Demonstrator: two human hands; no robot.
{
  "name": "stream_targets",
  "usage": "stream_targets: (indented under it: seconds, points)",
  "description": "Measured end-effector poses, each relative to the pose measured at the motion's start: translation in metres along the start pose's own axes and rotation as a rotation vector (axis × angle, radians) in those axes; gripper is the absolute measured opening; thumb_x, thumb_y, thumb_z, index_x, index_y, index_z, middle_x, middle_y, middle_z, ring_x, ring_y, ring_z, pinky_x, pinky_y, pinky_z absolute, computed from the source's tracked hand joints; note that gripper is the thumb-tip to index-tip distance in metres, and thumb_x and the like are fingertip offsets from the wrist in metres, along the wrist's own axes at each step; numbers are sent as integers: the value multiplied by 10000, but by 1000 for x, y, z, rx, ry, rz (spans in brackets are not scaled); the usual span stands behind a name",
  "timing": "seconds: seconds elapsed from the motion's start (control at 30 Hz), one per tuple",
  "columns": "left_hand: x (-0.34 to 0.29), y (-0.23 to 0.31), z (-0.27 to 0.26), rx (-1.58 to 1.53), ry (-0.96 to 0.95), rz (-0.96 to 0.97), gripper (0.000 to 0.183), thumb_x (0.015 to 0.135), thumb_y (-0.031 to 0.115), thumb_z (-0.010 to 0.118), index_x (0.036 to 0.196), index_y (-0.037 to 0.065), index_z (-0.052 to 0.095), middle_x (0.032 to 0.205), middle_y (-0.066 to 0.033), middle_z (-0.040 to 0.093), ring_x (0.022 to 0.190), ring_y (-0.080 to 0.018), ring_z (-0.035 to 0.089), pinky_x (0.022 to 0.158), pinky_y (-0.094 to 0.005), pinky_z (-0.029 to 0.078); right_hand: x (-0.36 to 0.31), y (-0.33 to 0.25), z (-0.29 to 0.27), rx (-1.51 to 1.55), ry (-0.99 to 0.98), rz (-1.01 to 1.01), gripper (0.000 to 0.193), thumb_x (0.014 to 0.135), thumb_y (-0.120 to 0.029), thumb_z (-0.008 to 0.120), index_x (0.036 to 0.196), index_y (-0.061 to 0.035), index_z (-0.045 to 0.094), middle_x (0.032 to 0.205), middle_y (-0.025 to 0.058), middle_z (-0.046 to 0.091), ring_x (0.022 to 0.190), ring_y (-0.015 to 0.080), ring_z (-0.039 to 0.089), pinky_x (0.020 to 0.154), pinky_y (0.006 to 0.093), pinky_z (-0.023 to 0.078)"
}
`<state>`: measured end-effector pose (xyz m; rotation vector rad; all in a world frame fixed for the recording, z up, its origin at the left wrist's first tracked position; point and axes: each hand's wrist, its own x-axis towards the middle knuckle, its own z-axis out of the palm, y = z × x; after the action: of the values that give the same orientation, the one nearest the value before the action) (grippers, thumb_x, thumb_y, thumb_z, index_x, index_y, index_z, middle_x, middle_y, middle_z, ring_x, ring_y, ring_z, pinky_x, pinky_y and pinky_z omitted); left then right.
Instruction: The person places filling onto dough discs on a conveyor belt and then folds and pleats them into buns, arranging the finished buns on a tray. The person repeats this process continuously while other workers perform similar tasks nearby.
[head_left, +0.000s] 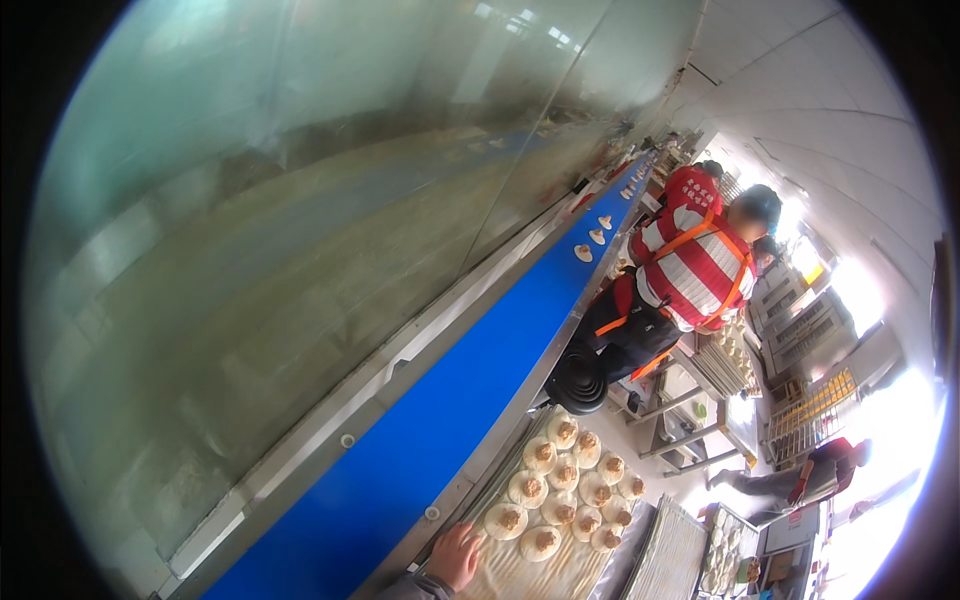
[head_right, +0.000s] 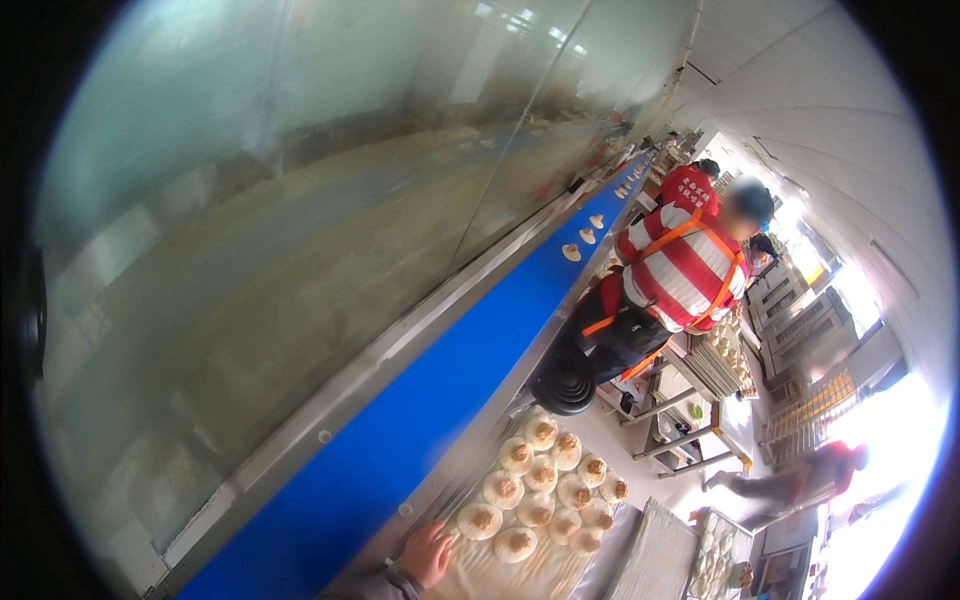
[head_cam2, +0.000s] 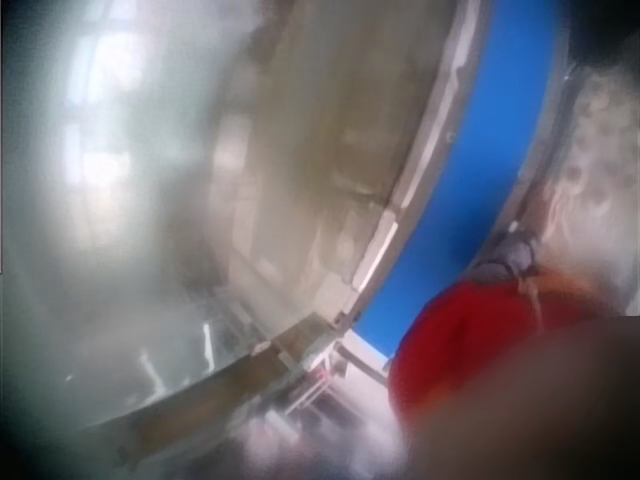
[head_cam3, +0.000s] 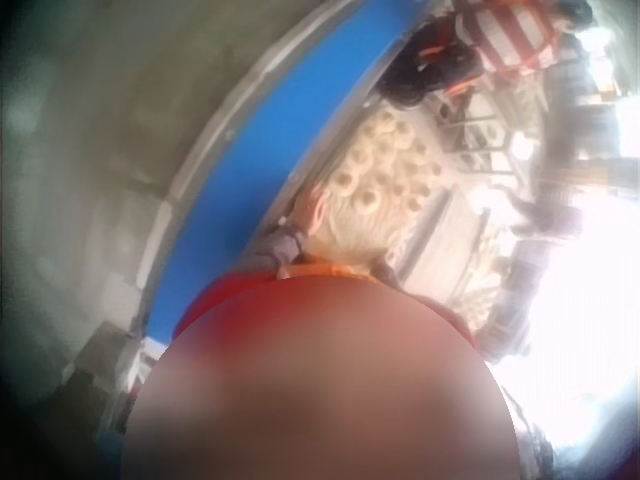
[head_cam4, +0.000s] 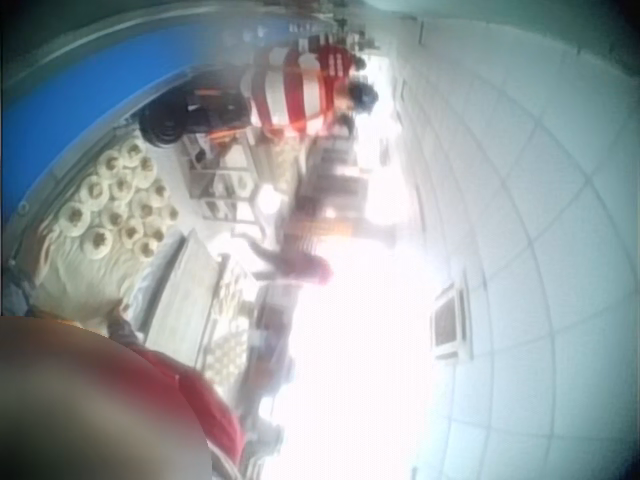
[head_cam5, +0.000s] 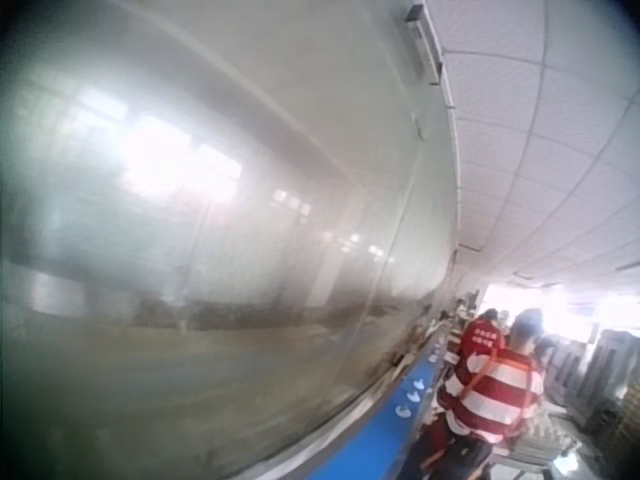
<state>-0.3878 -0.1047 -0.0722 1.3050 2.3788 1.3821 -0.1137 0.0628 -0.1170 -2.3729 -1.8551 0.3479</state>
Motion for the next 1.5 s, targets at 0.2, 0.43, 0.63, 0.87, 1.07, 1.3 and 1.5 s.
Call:
stream_targets:
  seconds: [0.2,0.43,0.63,0.87,1.07,1.3,1.5]
  points:
    - [-6,-2,9,8,-13,-8,381,772,115,649,1142,75,571,1277,-172,530,1180,-357,509,945,-464,439,-2,13,2,-1,-5,12,513,921,-392,459,1202,35,502,1178,275,550,1115,454,503,966,492,405]
    - [-5,-5,13,-13,-59,8,397,798,141,637,1175,68,537,1315,-178,502,1206,-358,484,942,-473,417,-11,44,-7,5,-11,24,510,927,-391,449,1205,34,499,1182,276,547,1120,455,499,969,492,402]
    - [-5,0,19,41,-43,14,463,785,95,631,1227,30,508,1300,-193,513,1198,-374,488,964,-471,419,-17,73,-17,155,-85,36,518,955,-419,407,1171,44,493,1156,302,546,1115,464,494,963,487,402]
    - [-10,-2,32,84,-31,18,465,793,58,626,1237,8,498,1305,-196,510,1192,-387,493,1007,-457,409,11,111,16,353,-146,9,484,877,-451,538,1021,11,538,1036,284,567,1015,465,515,888,509,413]
    - [-1,5,18,174,-113,-88,458,824,86,636,1252,7,491,1276,-219,522,1175,-402,499,1000,-432,412,28,160,49,814,-390,51,439,929,-374,554,1169,-7,571,1016,152,632,938,260,601,820,378,478]
    - [81,-30,-1,-163,-140,-212,310,951,112,534,1241,2,526,1246,-159,580,1161,-264,550,996,-368,432,48,178,51,1234,-758,71,399,968,-351,507,1157,-15,609,901,72,670,802,169,616,735,315,503]
    - [181,-105,18,-425,-153,-280,257,1002,114,472,1210,-17,545,1215,-139,601,1139,-227,575,992,-342,449,11,133,-12,658,-463,124,413,959,-387,524,1194,-59,611,1048,129,686,988,219,641,861,330,493]
